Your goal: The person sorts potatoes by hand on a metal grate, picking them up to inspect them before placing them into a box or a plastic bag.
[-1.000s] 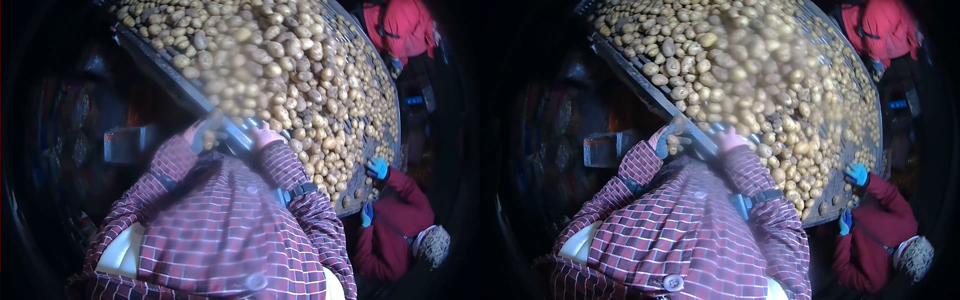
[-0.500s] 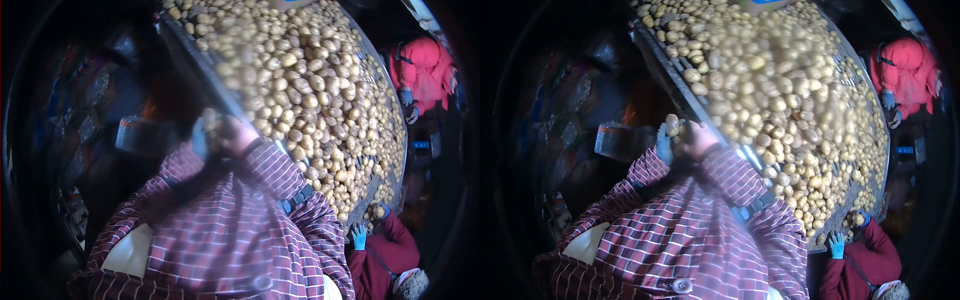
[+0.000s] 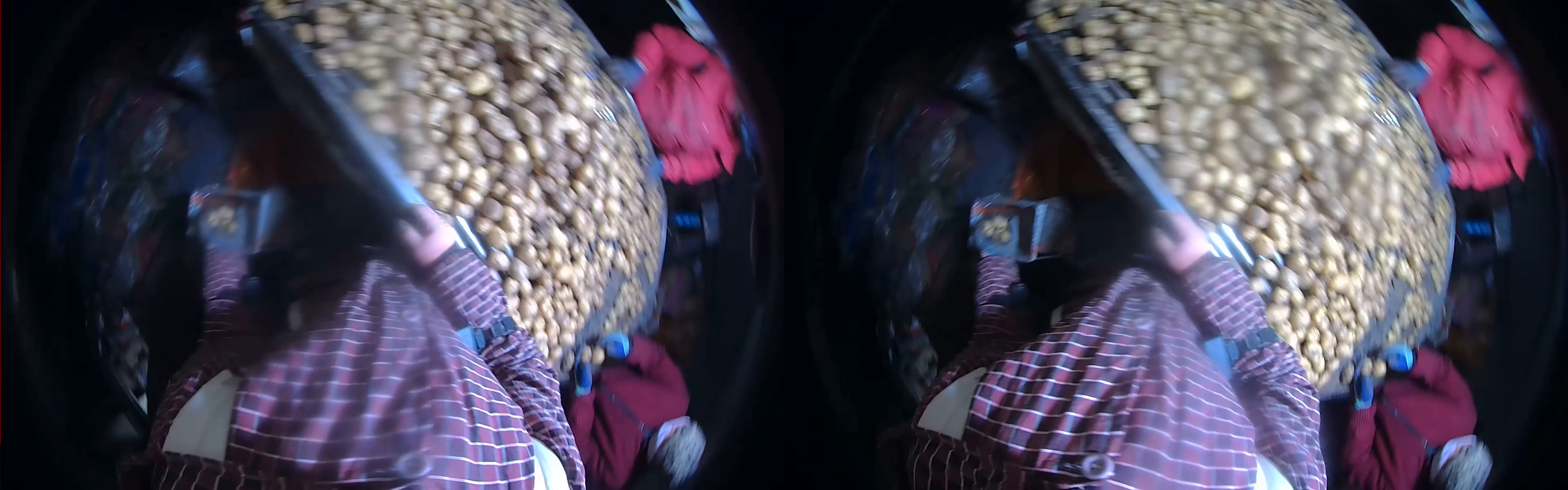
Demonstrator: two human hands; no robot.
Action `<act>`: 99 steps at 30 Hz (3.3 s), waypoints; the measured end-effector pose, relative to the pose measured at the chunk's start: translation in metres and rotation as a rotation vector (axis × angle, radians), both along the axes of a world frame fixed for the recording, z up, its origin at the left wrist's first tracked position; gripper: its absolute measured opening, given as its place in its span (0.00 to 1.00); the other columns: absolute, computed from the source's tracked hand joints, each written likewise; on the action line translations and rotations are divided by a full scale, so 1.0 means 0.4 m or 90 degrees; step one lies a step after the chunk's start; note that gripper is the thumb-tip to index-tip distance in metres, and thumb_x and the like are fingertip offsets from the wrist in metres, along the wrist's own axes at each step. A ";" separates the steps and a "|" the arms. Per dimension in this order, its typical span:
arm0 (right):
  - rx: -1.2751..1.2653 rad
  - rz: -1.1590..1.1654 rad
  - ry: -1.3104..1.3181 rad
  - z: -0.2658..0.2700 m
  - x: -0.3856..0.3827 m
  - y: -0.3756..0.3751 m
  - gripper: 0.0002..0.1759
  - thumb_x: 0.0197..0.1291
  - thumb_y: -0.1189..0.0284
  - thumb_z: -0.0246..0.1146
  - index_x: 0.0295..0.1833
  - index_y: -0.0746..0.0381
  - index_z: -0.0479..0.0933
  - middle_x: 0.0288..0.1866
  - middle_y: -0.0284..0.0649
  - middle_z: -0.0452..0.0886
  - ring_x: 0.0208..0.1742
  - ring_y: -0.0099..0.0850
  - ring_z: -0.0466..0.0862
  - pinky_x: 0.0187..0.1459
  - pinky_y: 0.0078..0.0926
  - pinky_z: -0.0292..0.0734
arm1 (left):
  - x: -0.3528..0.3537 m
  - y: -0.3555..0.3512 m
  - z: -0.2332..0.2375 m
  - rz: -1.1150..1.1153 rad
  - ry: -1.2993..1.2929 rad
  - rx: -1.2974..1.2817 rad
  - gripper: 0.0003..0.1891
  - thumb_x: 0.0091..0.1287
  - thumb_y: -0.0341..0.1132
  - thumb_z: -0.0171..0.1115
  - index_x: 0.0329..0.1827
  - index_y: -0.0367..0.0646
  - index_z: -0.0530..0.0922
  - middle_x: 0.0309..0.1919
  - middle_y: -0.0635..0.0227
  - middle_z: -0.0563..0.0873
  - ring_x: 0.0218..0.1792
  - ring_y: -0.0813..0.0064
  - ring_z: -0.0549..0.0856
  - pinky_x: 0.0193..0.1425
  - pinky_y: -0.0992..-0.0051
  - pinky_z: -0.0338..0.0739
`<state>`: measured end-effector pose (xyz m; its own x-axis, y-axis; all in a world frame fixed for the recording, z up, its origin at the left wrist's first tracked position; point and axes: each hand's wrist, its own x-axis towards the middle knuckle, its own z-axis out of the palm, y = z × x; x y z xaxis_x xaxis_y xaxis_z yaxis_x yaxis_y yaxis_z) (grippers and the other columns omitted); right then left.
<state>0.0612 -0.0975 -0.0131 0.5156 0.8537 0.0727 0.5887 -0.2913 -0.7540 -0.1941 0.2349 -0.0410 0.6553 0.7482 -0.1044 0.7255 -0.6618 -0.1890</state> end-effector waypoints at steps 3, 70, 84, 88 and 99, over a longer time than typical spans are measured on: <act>0.026 -0.146 0.021 0.095 0.004 -0.043 0.16 0.54 0.71 0.63 0.50 0.59 0.80 0.42 0.48 0.79 0.45 0.48 0.80 0.48 0.43 0.76 | -0.074 0.109 -0.132 0.402 -0.347 -0.381 0.14 0.72 0.48 0.52 0.53 0.54 0.78 0.51 0.69 0.81 0.52 0.64 0.80 0.63 0.58 0.74; 0.269 -0.540 0.542 -0.034 -0.036 -0.611 0.27 0.57 0.66 0.64 0.61 0.63 0.71 0.55 0.46 0.79 0.53 0.34 0.82 0.47 0.32 0.80 | 0.907 -0.970 0.203 -0.728 0.238 -0.177 0.16 0.72 0.33 0.46 0.61 0.46 0.73 0.59 0.51 0.76 0.56 0.57 0.82 0.57 0.60 0.79; 1.417 -0.608 0.710 -0.040 -0.411 -0.620 0.39 0.62 0.40 0.50 0.62 0.65 0.69 0.62 0.54 0.72 0.60 0.58 0.75 0.45 0.48 0.84 | 0.608 -1.107 0.228 -1.189 0.073 -0.790 0.32 0.59 0.42 0.69 0.68 0.45 0.71 0.69 0.51 0.68 0.70 0.49 0.67 0.74 0.56 0.62; 1.388 -0.707 0.613 -0.058 -0.607 -0.735 0.38 0.58 0.36 0.56 0.49 0.64 0.76 0.56 0.55 0.75 0.51 0.58 0.78 0.32 0.45 0.82 | 0.665 -1.042 0.203 -1.060 0.076 -0.748 0.25 0.59 0.32 0.66 0.62 0.41 0.76 0.57 0.54 0.80 0.62 0.55 0.77 0.69 0.63 0.70; 0.072 -1.334 0.441 -0.231 -0.852 -0.924 0.37 0.52 0.61 0.73 0.64 0.67 0.71 0.63 0.49 0.76 0.63 0.40 0.77 0.66 0.34 0.70 | 0.719 -0.868 0.153 -1.049 -0.036 -0.449 0.26 0.58 0.42 0.66 0.60 0.44 0.76 0.61 0.58 0.76 0.62 0.57 0.75 0.64 0.58 0.73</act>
